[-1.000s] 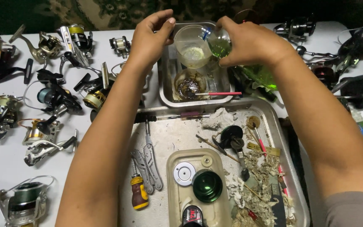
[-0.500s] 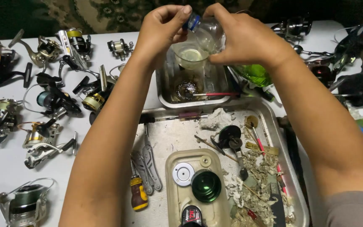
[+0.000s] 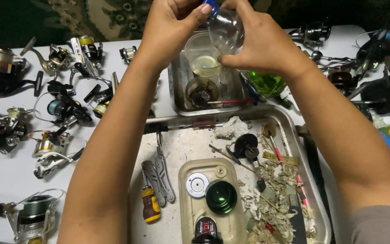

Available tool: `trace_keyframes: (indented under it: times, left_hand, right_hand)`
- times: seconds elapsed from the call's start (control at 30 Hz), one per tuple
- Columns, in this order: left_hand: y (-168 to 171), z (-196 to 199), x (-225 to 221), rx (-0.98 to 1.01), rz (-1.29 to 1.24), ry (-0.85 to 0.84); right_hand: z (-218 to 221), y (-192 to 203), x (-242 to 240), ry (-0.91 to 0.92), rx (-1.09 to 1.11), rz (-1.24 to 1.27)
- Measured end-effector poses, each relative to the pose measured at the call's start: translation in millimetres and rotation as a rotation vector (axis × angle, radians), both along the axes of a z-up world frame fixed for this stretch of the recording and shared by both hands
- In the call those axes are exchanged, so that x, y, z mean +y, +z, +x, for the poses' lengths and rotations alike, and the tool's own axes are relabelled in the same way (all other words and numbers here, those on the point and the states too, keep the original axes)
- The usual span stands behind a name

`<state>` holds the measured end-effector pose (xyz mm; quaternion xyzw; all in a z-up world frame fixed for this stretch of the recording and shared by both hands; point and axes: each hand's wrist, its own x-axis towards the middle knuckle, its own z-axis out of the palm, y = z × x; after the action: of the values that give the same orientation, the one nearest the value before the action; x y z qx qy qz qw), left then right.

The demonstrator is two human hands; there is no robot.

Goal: Cleaning and assembling various components of fishing reels on a workbench using maintenance tools.

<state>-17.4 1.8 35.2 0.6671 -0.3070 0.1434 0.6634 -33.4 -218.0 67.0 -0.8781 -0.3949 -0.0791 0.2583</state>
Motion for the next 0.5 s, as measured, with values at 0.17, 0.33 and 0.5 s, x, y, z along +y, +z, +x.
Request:
trace_keyframes:
  times: [0.17,0.33,0.5]
  left_hand:
    - [9,-2,-22,0.034,-0.237,0.156]
    - [23,-11,-12,-0.041,-0.183,0.054]
    - [42,-31,-5,-0.004,-0.078,-0.067]
  right_hand:
    - [5,-19,7,-0.167,-0.355,0.065]
    - [-10,3,9,-0.078,-0.146,0.200]
    - [-1,-3,1,0.472,0.311,0.528]
